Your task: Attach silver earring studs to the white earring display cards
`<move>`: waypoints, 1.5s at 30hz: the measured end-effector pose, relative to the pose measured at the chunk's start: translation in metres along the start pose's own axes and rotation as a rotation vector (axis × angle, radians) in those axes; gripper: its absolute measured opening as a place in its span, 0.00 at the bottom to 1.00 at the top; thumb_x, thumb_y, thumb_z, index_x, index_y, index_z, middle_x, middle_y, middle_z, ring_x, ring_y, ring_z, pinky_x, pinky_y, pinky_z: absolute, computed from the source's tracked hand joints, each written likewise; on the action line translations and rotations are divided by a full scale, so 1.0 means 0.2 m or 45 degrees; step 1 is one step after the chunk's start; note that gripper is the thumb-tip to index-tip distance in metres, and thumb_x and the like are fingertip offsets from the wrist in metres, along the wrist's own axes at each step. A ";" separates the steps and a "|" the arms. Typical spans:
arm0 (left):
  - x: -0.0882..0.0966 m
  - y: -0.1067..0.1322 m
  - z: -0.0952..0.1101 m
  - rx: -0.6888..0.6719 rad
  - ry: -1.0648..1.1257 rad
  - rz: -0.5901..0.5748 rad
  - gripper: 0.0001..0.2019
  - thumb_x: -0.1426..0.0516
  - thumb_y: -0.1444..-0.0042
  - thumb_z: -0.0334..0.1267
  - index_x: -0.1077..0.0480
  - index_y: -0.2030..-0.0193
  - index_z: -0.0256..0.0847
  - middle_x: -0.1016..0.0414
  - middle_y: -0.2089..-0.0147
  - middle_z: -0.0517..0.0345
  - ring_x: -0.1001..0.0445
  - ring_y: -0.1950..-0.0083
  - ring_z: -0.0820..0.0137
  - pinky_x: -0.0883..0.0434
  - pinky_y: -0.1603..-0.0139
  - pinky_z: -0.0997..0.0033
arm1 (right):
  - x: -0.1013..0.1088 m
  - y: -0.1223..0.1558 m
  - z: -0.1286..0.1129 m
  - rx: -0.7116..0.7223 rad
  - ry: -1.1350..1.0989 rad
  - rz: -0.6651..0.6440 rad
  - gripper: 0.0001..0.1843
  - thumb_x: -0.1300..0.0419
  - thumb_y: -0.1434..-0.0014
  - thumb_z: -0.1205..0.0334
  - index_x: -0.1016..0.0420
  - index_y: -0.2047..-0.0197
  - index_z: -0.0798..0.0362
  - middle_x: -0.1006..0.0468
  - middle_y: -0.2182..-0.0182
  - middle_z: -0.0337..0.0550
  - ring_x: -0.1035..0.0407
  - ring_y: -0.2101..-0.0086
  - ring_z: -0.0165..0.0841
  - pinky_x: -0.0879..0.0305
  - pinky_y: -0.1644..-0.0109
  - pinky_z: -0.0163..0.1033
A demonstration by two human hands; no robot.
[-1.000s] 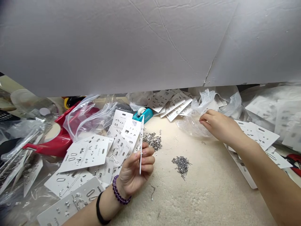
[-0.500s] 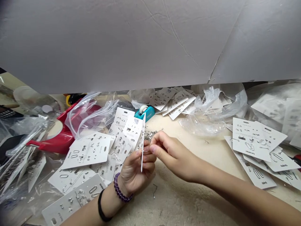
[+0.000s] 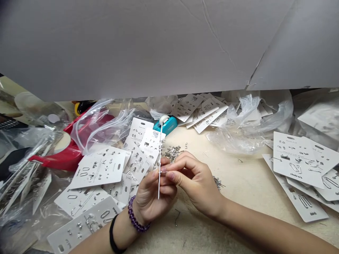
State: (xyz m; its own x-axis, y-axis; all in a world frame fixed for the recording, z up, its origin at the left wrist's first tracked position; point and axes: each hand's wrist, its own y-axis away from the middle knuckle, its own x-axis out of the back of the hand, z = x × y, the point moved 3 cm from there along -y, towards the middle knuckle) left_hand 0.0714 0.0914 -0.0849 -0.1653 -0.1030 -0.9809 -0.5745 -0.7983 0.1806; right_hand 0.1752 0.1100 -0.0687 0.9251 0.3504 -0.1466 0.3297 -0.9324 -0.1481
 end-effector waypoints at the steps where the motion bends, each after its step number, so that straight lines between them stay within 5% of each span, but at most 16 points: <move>1: 0.00 0.00 0.00 -0.002 0.014 0.006 0.08 0.39 0.57 0.27 0.28 0.66 0.33 0.27 0.74 0.56 0.28 0.73 0.79 0.34 0.76 0.91 | 0.00 0.00 0.00 -0.003 0.001 0.004 0.05 0.41 0.45 0.68 0.26 0.68 0.48 0.35 0.72 0.35 0.42 0.76 0.20 0.43 0.76 0.26; 23: 0.01 0.00 -0.01 0.000 0.107 0.132 0.11 0.36 0.61 0.25 0.30 0.68 0.33 0.32 0.76 0.62 0.32 0.77 0.84 0.37 0.79 0.91 | 0.00 0.01 0.00 0.019 0.055 0.000 0.04 0.41 0.45 0.68 0.27 0.68 0.50 0.33 0.72 0.36 0.37 0.71 0.23 0.38 0.68 0.28; 32: 0.00 -0.01 -0.01 -0.156 -0.196 0.079 0.07 0.38 0.58 0.30 0.27 0.68 0.34 0.29 0.74 0.59 0.31 0.76 0.81 0.34 0.77 0.86 | 0.00 0.02 0.01 0.022 0.180 0.025 0.02 0.43 0.44 0.64 0.30 0.68 0.53 0.34 0.71 0.40 0.36 0.71 0.27 0.37 0.73 0.31; 37: 0.01 -0.02 -0.02 -0.218 -0.190 0.208 0.10 0.36 0.63 0.30 0.29 0.70 0.34 0.31 0.75 0.62 0.33 0.75 0.82 0.34 0.74 0.86 | -0.01 0.03 0.02 0.061 0.227 0.002 0.02 0.43 0.43 0.65 0.30 0.68 0.51 0.34 0.71 0.40 0.36 0.70 0.28 0.37 0.71 0.32; 41: 0.03 -0.01 -0.03 -0.129 -0.136 0.281 0.13 0.34 0.66 0.30 0.30 0.70 0.32 0.33 0.75 0.62 0.33 0.75 0.82 0.34 0.74 0.87 | -0.02 0.03 0.01 0.067 0.246 -0.020 0.02 0.43 0.43 0.65 0.29 0.66 0.51 0.34 0.70 0.40 0.36 0.69 0.28 0.37 0.69 0.33; 45: 0.03 -0.01 -0.02 -0.055 -0.078 0.174 0.12 0.34 0.64 0.30 0.30 0.70 0.33 0.31 0.74 0.60 0.31 0.74 0.81 0.35 0.76 0.89 | -0.01 0.03 -0.01 0.054 0.204 -0.064 0.02 0.43 0.43 0.65 0.30 0.64 0.50 0.35 0.68 0.40 0.36 0.70 0.26 0.36 0.71 0.32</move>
State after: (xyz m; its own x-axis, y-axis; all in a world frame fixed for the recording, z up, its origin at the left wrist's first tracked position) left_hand 0.0744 0.0894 -0.0910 -0.2890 -0.1771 -0.9408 -0.5087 -0.8041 0.3076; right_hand 0.1757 0.1039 -0.0679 0.9268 0.3750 0.0190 0.3715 -0.9082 -0.1931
